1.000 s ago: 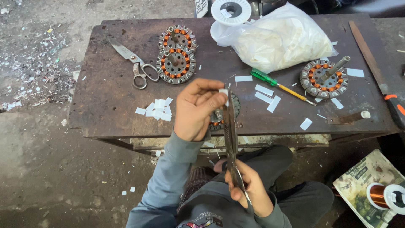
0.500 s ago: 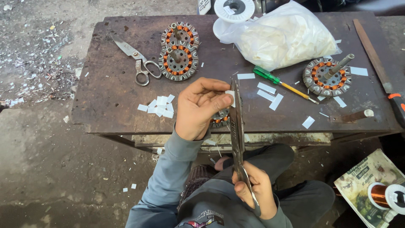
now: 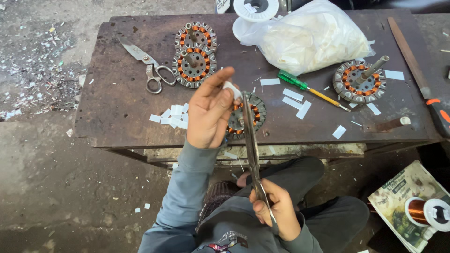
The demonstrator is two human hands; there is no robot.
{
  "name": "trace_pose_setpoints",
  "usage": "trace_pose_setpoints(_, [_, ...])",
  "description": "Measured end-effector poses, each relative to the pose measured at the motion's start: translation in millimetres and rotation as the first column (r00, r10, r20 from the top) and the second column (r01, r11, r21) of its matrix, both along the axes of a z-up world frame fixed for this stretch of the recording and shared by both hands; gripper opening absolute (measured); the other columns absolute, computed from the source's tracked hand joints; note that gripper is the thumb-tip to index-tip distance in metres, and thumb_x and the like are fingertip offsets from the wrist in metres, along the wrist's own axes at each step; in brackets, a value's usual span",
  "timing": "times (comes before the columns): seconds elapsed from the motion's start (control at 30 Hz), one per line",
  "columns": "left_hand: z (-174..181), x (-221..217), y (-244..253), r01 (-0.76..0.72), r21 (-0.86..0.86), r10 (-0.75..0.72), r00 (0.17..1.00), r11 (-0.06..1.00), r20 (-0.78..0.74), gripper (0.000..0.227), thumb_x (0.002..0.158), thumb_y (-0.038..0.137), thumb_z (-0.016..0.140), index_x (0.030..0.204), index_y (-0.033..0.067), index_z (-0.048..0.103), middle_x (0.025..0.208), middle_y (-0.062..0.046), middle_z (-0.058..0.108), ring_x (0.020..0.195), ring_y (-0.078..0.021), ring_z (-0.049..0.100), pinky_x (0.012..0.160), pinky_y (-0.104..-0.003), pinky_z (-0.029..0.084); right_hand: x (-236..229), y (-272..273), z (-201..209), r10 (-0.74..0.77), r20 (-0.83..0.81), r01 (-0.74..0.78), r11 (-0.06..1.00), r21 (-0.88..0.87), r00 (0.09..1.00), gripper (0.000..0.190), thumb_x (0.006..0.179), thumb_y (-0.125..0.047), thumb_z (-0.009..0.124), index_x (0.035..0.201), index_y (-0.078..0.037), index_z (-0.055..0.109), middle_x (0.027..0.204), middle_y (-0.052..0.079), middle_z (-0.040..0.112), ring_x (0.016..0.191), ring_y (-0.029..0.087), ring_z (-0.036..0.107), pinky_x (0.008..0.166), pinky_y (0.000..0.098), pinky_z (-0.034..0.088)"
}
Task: The person cuts small white rectangular pieces from a plastic sheet using shears and inserts them into the slots of a circular motor stator. The person repeats this process, cutting and placing the pieces into the stator slots.
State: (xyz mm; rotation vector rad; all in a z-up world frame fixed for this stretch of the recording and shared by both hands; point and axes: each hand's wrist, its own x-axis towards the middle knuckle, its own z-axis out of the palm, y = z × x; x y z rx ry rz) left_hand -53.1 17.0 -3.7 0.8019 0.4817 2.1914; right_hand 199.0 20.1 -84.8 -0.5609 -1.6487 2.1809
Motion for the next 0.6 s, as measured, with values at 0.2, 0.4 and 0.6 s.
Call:
trace_pose_setpoints(0.2, [17,-5,-15,-0.250,-0.177,0.166,0.907,0.952,-0.387,0.020,0.102,-0.006,0.065,0.121,-0.0090,0.065,0.118,-0.009,0.067,0.107,-0.0177,0.069,0.098,-0.032,0.057,-5,6,4,0.005,0.028,-0.006,0.998,0.057,1.000,0.101,0.067,-0.079,0.075,0.119,0.006,0.063,0.069,-0.003,0.051,0.054,0.002,0.044,0.048,0.0177,0.034])
trace_pose_setpoints(0.4, [20,4,-11,-0.275,-0.369,0.120,0.912,0.888,-0.392,0.025,0.090,-0.008,0.077,0.111,-0.0098,0.064,0.103,-0.015,0.073,0.098,-0.0185,0.073,0.089,-0.030,0.060,-15,4,-6,-0.006,-0.071,0.001,0.998,-0.064,0.997,0.114,0.057,-0.089,0.072,0.107,0.011,0.052,0.108,0.002,0.064,0.069,0.004,0.047,0.058,0.0206,0.041])
trace_pose_setpoints(0.6, [27,8,-11,-0.270,-0.294,0.114,0.882,0.917,-0.457,0.022,0.099,-0.006,0.071,0.121,-0.0109,0.068,0.116,-0.013,0.070,0.106,-0.0162,0.071,0.097,-0.028,0.059,-13,4,11,0.039,-0.005,-0.039,0.999,-0.003,0.999,0.117,0.061,-0.087,0.071,0.125,0.010,0.058,0.077,-0.003,0.045,0.064,0.004,0.042,0.056,0.0186,0.035])
